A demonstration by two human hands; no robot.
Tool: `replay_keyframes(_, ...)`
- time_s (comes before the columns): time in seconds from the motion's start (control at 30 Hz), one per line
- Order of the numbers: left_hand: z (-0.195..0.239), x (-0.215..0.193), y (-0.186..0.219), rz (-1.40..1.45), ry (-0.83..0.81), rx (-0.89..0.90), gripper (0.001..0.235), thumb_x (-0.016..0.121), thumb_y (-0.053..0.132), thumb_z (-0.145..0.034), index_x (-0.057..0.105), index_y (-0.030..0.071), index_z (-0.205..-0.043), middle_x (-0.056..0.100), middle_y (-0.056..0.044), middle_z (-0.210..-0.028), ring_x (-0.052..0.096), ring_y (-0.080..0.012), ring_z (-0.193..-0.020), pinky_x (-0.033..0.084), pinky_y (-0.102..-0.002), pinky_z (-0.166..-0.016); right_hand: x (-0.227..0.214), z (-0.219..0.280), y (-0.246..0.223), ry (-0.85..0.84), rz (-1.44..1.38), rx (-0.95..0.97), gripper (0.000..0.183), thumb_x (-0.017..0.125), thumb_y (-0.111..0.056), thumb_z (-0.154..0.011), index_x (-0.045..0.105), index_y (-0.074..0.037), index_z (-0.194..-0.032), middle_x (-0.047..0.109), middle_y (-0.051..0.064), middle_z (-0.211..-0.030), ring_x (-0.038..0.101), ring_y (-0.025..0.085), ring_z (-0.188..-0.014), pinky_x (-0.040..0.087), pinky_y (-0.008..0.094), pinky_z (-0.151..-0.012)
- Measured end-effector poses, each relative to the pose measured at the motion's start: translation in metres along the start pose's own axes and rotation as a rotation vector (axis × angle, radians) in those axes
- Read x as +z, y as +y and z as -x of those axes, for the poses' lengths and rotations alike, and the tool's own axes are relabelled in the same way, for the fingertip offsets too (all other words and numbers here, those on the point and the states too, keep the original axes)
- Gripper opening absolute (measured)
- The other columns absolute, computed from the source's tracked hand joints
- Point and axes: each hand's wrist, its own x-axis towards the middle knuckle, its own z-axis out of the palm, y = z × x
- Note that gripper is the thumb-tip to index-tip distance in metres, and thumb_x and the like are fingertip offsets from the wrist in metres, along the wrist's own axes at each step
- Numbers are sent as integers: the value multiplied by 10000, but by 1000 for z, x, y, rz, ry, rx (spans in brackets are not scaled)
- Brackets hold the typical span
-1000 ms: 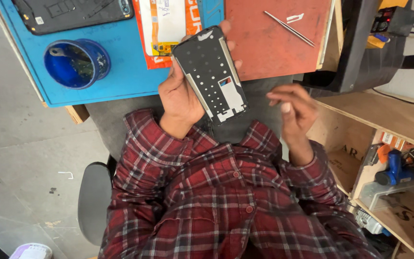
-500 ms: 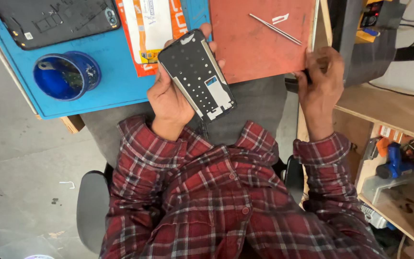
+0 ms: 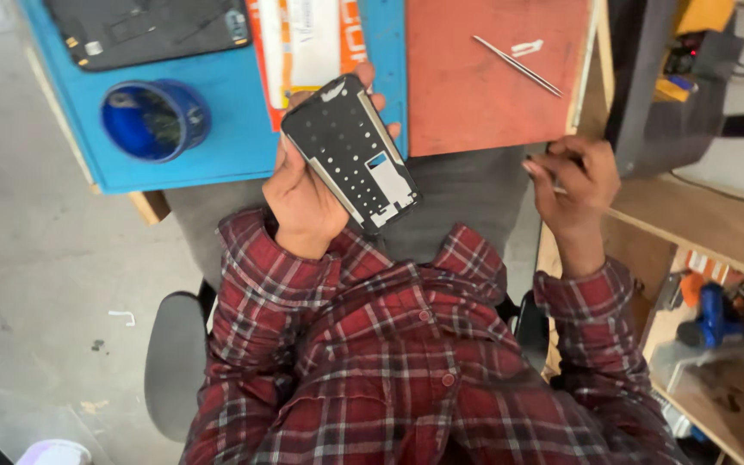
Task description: The person applies adhesive to the edges of a disassembled mobile phone frame and then presses a screen protector onto the device's display. The person handles the phone frame, adhesive tube, and screen protector during the process.
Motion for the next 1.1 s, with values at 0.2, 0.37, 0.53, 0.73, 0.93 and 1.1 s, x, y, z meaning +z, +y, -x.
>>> replay_keyframes(0.2,34,7,23,-166,77,232,434,699,363,-1049,512,95,-1334,404,-290,-1597,538,-371,-1391,452,-581,-1181,35,-45,-46,0,-425,298,166,796,-22,-1050,668,22,-1147,663,135,-1069,652,224,-882,514,309,-737)
replay_keyframes(0.37,73,19,42,-285,162,346,469,734,373,-1012,511,107,-1329,424,-289,-1573,542,-367,-1374,451,-592,-1181,101,-119,-99,-160,-348,136,230,871,-140,-973,739,-44,-1135,655,107,-883,640,233,-728,490,358,-653)
replay_keyframes(0.53,110,39,64,-273,213,396,473,738,346,-1006,505,149,-1368,388,-275,-1619,507,-372,-1411,416,-613,-1211,144,-162,-160,-131,-8,40,1211,986,-529,-751,280,52,-1546,537,208,-1155,558,375,-1048,551,462,-849)
replay_keyframes(0.73,126,46,84,-283,246,450,513,730,348,-997,502,127,-1400,354,-272,-1654,489,-397,-1458,411,-642,-1234,151,-166,-165,-207,-21,168,1259,966,-373,-711,156,67,-1569,509,259,-1189,522,441,-1092,552,458,-807)
replay_keyframes(0.93,119,47,85,-258,197,426,486,741,363,-1002,511,150,-1373,366,-307,-1643,497,-413,-1442,421,-640,-1224,148,-174,-127,-262,-215,165,1193,971,-367,-731,219,32,-1568,595,224,-1158,647,376,-1030,559,447,-846)
replay_keyframes(1.1,115,47,88,-232,180,432,484,744,381,-1002,513,159,-1364,375,-309,-1635,504,-396,-1377,431,-610,-1175,159,-171,-134,-225,-46,223,936,845,-392,-973,259,-97,-1641,610,177,-1149,661,342,-1012,560,474,-789)
